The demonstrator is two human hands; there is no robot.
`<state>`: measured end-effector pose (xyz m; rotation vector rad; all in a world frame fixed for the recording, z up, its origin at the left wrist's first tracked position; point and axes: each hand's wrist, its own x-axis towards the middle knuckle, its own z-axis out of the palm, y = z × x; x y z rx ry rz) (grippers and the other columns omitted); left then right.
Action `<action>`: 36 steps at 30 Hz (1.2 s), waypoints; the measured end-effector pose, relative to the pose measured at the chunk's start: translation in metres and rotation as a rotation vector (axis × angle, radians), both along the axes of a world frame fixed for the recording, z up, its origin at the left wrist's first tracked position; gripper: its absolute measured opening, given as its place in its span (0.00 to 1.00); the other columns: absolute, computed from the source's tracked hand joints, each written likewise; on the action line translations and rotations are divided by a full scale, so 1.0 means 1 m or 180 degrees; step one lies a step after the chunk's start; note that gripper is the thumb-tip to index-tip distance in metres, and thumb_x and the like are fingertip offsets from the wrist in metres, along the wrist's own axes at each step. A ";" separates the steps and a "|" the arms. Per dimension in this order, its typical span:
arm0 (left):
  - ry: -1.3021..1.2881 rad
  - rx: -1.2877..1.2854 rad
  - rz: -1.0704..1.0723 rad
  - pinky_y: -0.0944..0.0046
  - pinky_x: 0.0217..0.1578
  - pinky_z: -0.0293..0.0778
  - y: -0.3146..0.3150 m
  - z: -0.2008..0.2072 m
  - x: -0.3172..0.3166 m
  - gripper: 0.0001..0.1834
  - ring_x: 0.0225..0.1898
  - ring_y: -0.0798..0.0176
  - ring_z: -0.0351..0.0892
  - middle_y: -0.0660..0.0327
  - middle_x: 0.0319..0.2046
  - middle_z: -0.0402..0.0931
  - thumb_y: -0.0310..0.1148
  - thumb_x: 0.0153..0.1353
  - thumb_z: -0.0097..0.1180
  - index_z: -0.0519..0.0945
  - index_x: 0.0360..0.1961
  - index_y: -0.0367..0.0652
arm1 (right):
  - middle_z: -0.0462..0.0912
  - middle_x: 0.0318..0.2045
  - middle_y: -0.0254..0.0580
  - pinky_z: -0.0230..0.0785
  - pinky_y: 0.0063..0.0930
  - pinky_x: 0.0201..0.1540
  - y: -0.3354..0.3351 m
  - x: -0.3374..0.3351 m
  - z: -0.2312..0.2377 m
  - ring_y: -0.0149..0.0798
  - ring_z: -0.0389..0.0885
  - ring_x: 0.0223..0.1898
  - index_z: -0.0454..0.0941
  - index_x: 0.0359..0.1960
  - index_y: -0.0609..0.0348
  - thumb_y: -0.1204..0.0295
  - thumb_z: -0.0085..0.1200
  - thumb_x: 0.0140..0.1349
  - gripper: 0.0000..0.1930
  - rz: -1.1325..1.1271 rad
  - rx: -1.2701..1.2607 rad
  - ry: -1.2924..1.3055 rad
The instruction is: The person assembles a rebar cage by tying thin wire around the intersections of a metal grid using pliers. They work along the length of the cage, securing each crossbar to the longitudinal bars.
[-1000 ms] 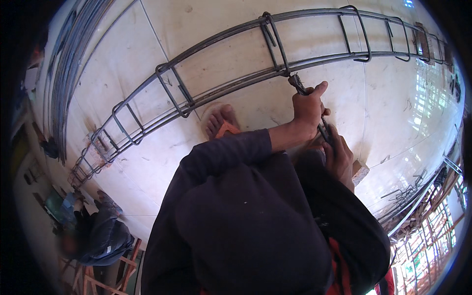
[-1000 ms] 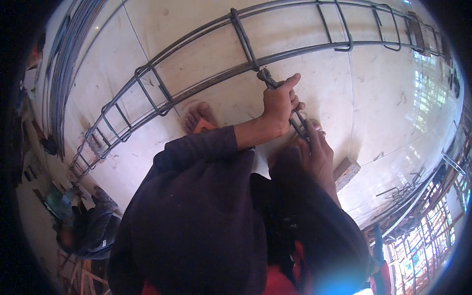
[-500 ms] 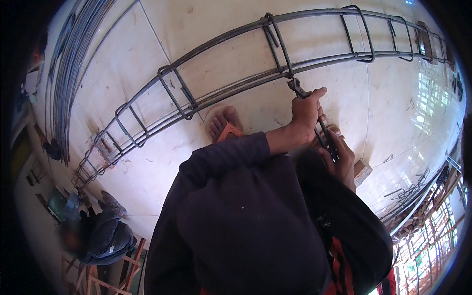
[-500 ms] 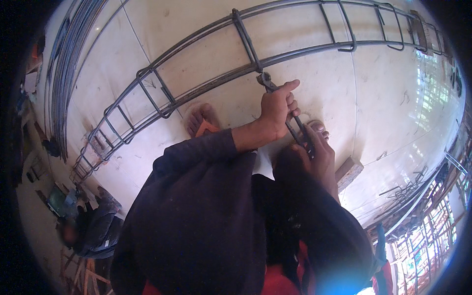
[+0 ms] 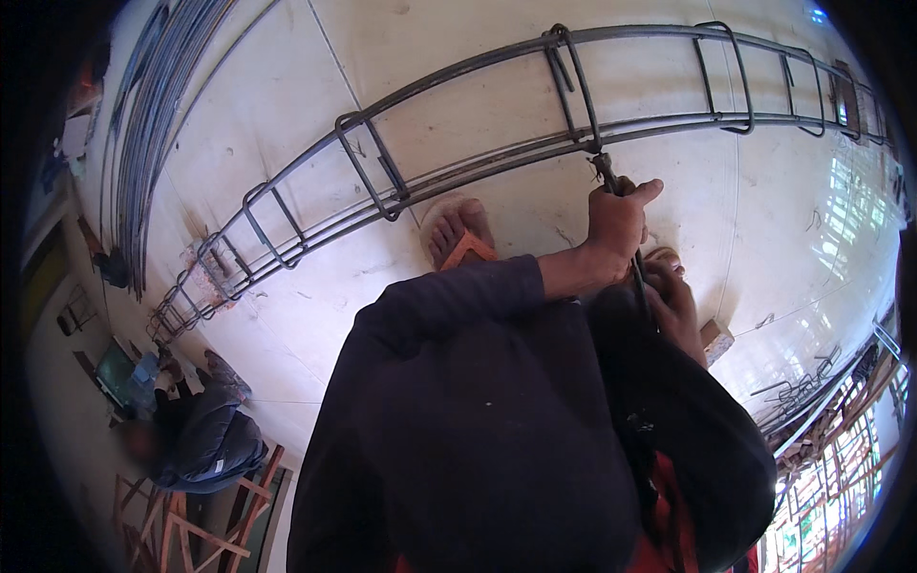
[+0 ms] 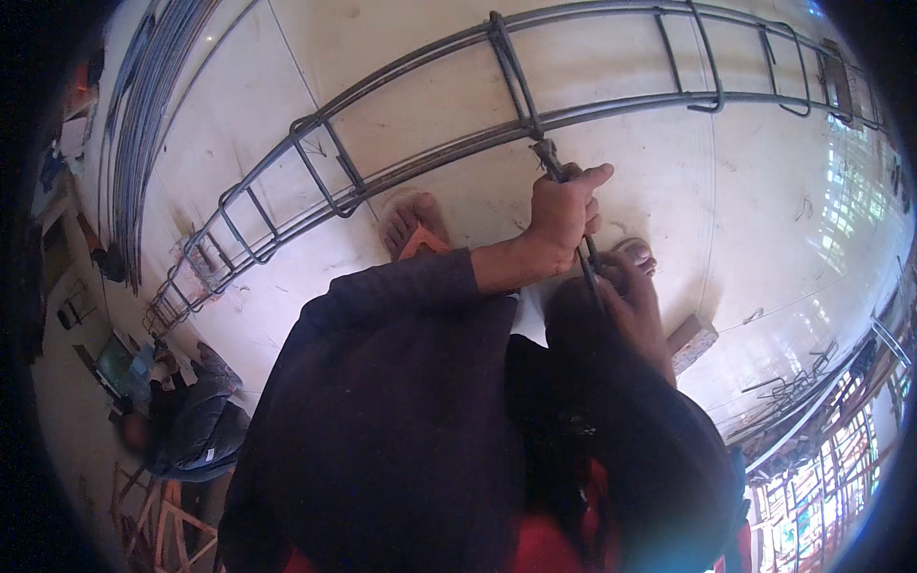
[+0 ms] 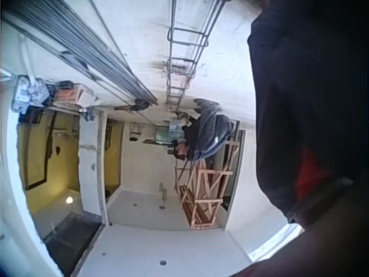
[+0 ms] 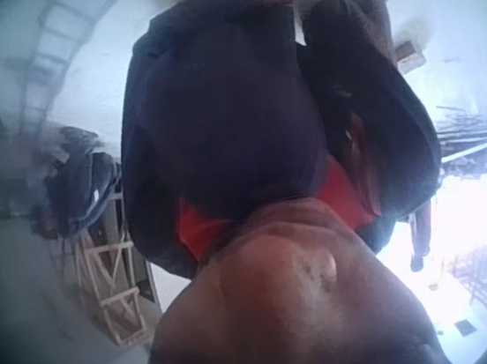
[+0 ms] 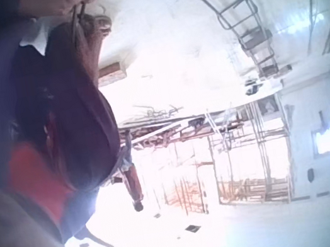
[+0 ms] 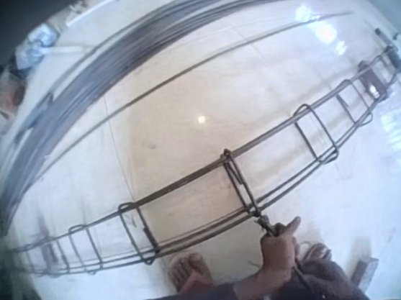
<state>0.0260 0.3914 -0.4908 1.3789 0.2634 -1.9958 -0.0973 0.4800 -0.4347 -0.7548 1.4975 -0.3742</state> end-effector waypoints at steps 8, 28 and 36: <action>-0.0317 -0.0163 0.0001 0.69 0.13 0.52 0.002 -0.011 -0.003 0.19 0.10 0.75 0.52 0.73 0.11 0.56 0.30 0.54 0.63 0.63 0.17 0.52 | 0.79 0.41 0.60 0.68 0.38 0.48 -0.005 0.011 0.012 0.51 0.79 0.42 0.67 0.57 0.65 0.68 0.52 0.63 0.22 0.1283 -0.0415 0.1058; 0.0361 -0.0007 0.0079 0.68 0.14 0.52 -0.003 -0.002 -0.006 0.21 0.10 0.74 0.48 0.73 0.09 0.48 0.35 0.60 0.54 0.57 0.14 0.54 | 0.77 0.39 0.52 0.73 0.40 0.37 0.009 0.002 -0.006 0.53 0.80 0.38 0.64 0.58 0.65 0.70 0.58 0.56 0.28 0.1463 -0.1939 0.1844; 0.0125 0.0106 0.0133 0.66 0.16 0.59 -0.004 -0.002 -0.010 0.18 0.10 0.72 0.51 0.72 0.10 0.52 0.34 0.58 0.57 0.64 0.15 0.52 | 0.77 0.38 0.54 0.74 0.43 0.35 0.012 0.013 -0.010 0.57 0.80 0.37 0.67 0.54 0.62 0.69 0.55 0.58 0.23 0.1389 -0.1496 0.2415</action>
